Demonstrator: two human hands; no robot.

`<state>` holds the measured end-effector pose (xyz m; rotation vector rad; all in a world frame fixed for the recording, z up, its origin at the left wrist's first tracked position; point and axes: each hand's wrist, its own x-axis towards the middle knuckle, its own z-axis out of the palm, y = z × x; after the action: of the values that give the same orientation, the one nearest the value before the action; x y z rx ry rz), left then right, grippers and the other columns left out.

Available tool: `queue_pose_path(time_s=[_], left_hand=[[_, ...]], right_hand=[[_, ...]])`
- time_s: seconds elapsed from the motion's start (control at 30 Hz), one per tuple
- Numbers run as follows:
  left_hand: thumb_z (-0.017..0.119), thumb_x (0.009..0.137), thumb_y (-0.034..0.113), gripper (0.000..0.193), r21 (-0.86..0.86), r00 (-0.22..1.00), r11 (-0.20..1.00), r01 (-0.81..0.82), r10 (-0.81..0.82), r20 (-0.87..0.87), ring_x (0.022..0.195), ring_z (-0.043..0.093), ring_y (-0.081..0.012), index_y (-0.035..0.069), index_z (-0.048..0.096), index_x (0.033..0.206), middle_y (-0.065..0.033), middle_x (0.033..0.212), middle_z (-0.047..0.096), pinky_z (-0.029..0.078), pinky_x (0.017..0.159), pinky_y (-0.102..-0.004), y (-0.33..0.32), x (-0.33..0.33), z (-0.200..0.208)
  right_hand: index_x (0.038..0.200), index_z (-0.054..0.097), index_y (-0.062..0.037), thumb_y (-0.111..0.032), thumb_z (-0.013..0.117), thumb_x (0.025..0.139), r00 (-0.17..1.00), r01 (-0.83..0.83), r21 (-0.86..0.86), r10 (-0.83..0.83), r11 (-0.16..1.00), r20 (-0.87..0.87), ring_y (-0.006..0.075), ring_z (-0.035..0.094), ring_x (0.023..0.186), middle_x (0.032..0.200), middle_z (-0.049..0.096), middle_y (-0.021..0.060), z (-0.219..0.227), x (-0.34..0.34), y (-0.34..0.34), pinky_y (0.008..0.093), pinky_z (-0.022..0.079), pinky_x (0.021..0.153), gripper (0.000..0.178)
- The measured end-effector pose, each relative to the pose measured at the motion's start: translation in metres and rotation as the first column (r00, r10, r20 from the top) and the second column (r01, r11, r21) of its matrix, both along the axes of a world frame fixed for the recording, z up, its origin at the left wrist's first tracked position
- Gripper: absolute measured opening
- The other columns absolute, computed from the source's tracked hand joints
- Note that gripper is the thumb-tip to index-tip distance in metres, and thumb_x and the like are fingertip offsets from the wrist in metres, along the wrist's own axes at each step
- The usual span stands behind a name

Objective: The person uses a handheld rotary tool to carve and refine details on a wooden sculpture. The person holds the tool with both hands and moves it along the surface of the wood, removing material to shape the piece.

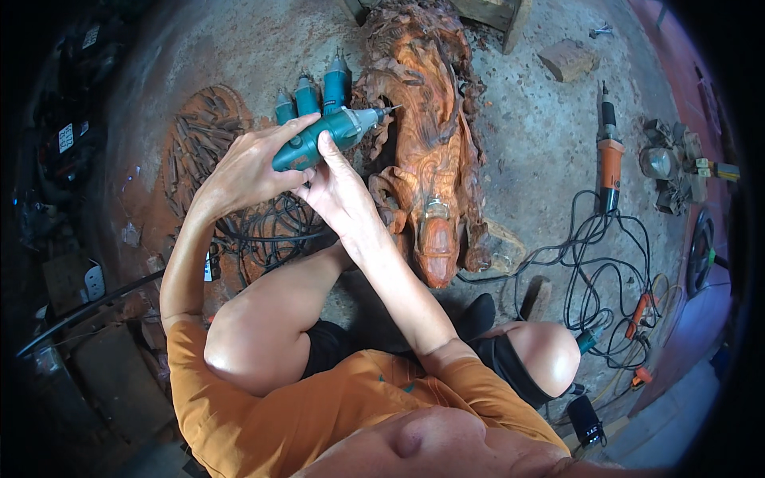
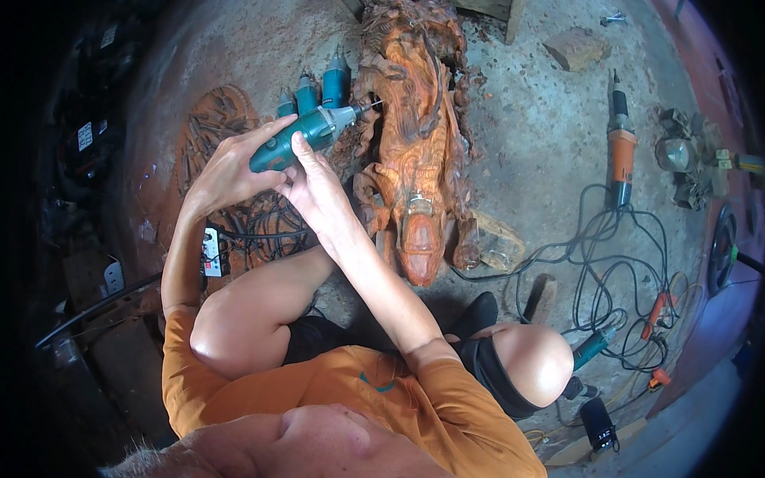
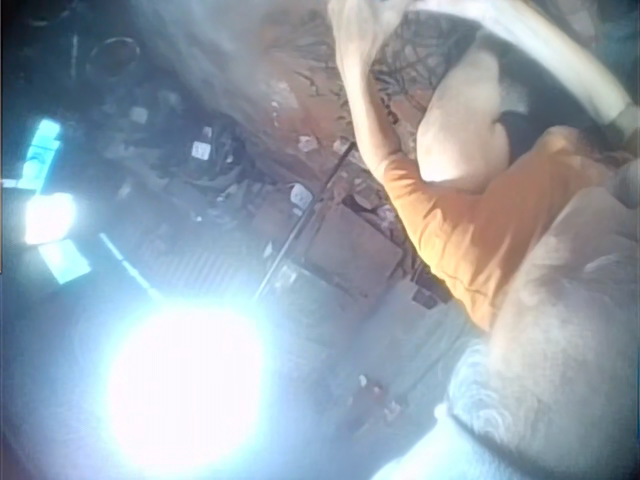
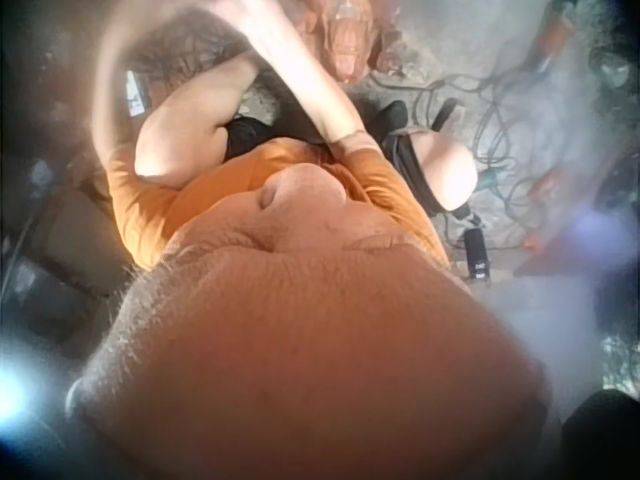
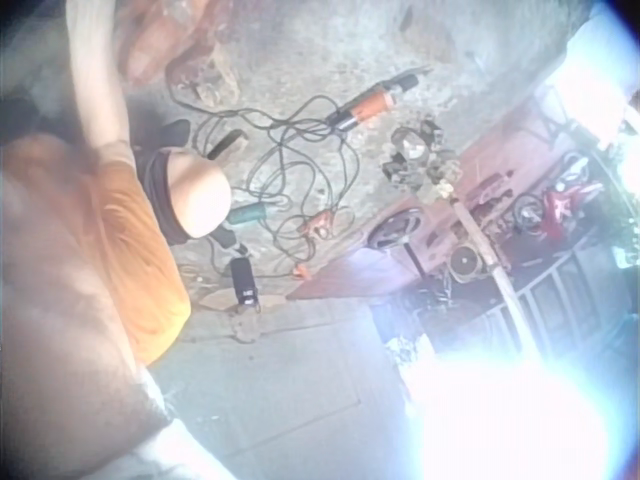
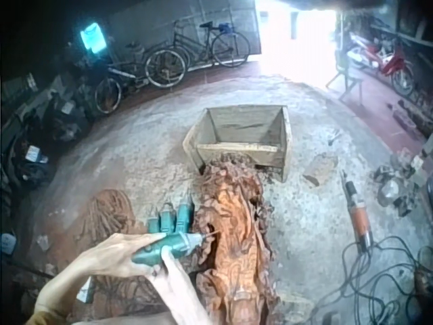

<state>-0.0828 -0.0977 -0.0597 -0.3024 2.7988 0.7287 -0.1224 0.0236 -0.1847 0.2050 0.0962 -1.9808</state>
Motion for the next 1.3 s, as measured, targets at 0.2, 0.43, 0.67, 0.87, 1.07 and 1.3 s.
queue_pose_path(time_s=[0.2, 0.43, 0.67, 0.87, 1.07, 1.3], left_hand=[[0.07, 0.067, 0.02, 0.084, 0.002, 0.999, 1.0, -0.023, 0.023, 0.046, 0.09, 0.069, -0.0354, 0.013, 0.047, 0.148, -0.023, 0.116, 0.068, 0.053, 0.082, -0.042, -0.002, -0.005, -0.004], [0.072, 0.069, 0.023, 0.082, -0.013, 1.0, 1.0, -0.006, 0.006, -0.004, 0.09, 0.069, -0.0344, 0.013, 0.047, 0.147, -0.0238, 0.112, 0.068, 0.053, 0.082, -0.0416, -0.005, -0.008, -0.015], [0.072, 0.071, 0.025, 0.081, 0.014, 0.997, 0.998, -0.06, 0.06, 0.043, 0.09, 0.069, -0.0329, 0.013, 0.047, 0.147, -0.0242, 0.112, 0.068, 0.053, 0.082, -0.0416, -0.005, -0.009, -0.015], [0.072, 0.071, 0.026, 0.082, 0.012, 0.998, 0.998, -0.055, 0.055, 0.021, 0.087, 0.07, -0.0317, 0.01, 0.047, 0.147, -0.0246, 0.105, 0.07, 0.053, 0.081, -0.0415, -0.003, -0.011, -0.015], [0.072, 0.07, 0.027, 0.082, 0.011, 0.999, 0.999, -0.045, 0.044, 0.016, 0.086, 0.07, -0.0319, 0.01, 0.047, 0.147, -0.0251, 0.103, 0.07, 0.053, 0.08, -0.042, -0.007, -0.011, -0.02], [0.073, 0.069, 0.024, 0.083, 0.028, 0.997, 0.997, -0.071, 0.07, 0.031, 0.085, 0.07, -0.0321, 0.01, 0.048, 0.147, -0.0256, 0.105, 0.07, 0.054, 0.079, -0.0422, -0.006, -0.012, -0.021]], right_hand=[[0.139, 0.046, -0.0103, -0.041, 0.063, 0.097, 1.0, 0.018, 0.009, -0.018, 1.0, 0.003, 0.0191, 0.059, 0.116, 0.129, 0.058, 0.0083, 0.0, -0.004, -0.001, 0.0399, 0.052, 0.091, 0.055], [0.139, 0.046, -0.0111, -0.041, 0.062, 0.098, 1.0, 0.026, 0.009, -0.026, 1.0, -0.012, 0.0182, 0.059, 0.113, 0.126, 0.059, 0.0075, -0.01, -0.009, -0.006, 0.0386, 0.053, 0.089, 0.053], [0.132, 0.051, -0.0117, -0.041, 0.064, 0.097, 1.0, 0.012, 0.021, -0.012, 1.0, -0.005, 0.0142, 0.063, 0.102, 0.116, 0.063, 0.0049, -0.008, -0.012, -0.006, 0.0349, 0.053, 0.083, 0.048], [0.132, 0.052, -0.0107, -0.041, 0.066, 0.095, 0.999, 0.026, 0.057, -0.027, 0.998, 0.017, 0.0129, 0.063, 0.097, 0.112, 0.065, 0.0044, -0.005, -0.014, -0.007, 0.0339, 0.054, 0.081, 0.05], [0.136, 0.05, -0.0105, -0.042, 0.067, 0.095, 1.0, 0.018, 0.039, -0.018, 0.999, 0.0, 0.0142, 0.063, 0.099, 0.115, 0.063, 0.0047, -0.011, -0.015, -0.009, 0.0353, 0.054, 0.082, 0.055], [0.136, 0.05, -0.0112, -0.043, 0.069, 0.093, 1.0, 0.019, 0.063, -0.02, 0.998, 0.006, 0.0148, 0.06, 0.103, 0.118, 0.062, 0.0045, -0.01, -0.016, -0.009, 0.0374, 0.052, 0.084, 0.057]])
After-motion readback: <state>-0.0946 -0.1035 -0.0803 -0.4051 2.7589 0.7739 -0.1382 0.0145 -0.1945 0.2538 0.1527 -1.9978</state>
